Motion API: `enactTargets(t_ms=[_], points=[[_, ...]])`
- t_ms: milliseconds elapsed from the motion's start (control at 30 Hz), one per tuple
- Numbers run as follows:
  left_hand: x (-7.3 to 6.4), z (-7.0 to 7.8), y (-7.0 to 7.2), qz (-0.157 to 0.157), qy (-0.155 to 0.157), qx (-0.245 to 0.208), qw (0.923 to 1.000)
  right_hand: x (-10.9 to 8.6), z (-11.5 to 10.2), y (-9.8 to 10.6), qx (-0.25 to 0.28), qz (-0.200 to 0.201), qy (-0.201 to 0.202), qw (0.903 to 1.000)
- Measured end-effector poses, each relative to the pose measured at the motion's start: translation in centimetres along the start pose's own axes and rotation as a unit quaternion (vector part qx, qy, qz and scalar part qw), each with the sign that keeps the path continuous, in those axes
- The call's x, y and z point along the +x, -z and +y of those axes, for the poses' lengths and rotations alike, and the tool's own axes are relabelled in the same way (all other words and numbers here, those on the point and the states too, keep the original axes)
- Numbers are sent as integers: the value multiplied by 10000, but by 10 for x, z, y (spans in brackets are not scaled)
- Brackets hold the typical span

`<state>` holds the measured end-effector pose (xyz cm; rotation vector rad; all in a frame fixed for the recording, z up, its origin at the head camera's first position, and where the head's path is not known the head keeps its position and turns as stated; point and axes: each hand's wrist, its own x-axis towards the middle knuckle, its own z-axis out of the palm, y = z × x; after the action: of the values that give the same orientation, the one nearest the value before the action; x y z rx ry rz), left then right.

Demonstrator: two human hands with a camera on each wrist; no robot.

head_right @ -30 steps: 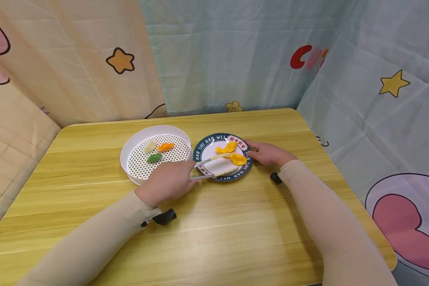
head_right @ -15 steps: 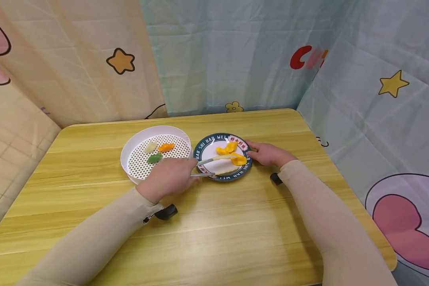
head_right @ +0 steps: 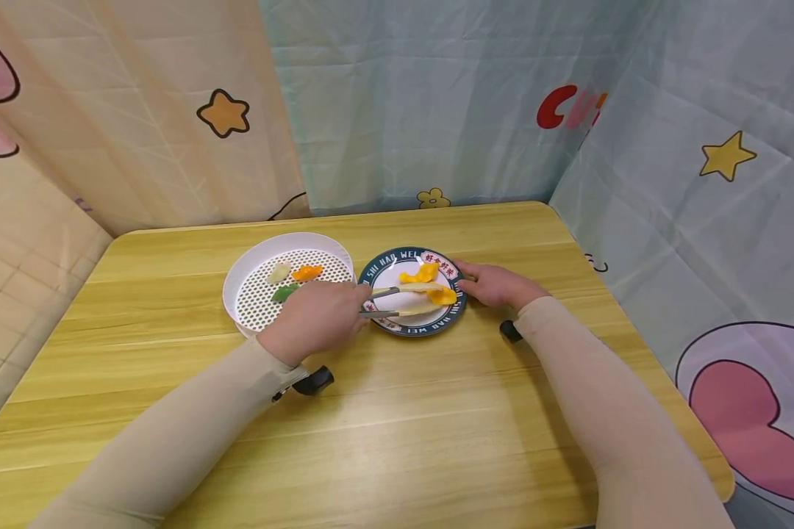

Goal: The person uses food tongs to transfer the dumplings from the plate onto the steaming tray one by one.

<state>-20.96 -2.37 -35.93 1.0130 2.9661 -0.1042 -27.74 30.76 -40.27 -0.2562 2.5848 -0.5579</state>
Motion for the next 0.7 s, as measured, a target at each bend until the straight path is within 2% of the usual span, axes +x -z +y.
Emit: enactTargets(t_ms=[267, 533, 700], points=[[3, -3, -2, 93, -62, 108, 9999, 0, 0, 0, -103, 31, 95, 9999], [5, -4, -2, -39, 12, -12, 10000, -1, -1, 1, -149, 26, 110, 9998], [7, -6, -1, -259, 143, -256, 9992, 0, 1, 0, -161, 56, 124, 9998]])
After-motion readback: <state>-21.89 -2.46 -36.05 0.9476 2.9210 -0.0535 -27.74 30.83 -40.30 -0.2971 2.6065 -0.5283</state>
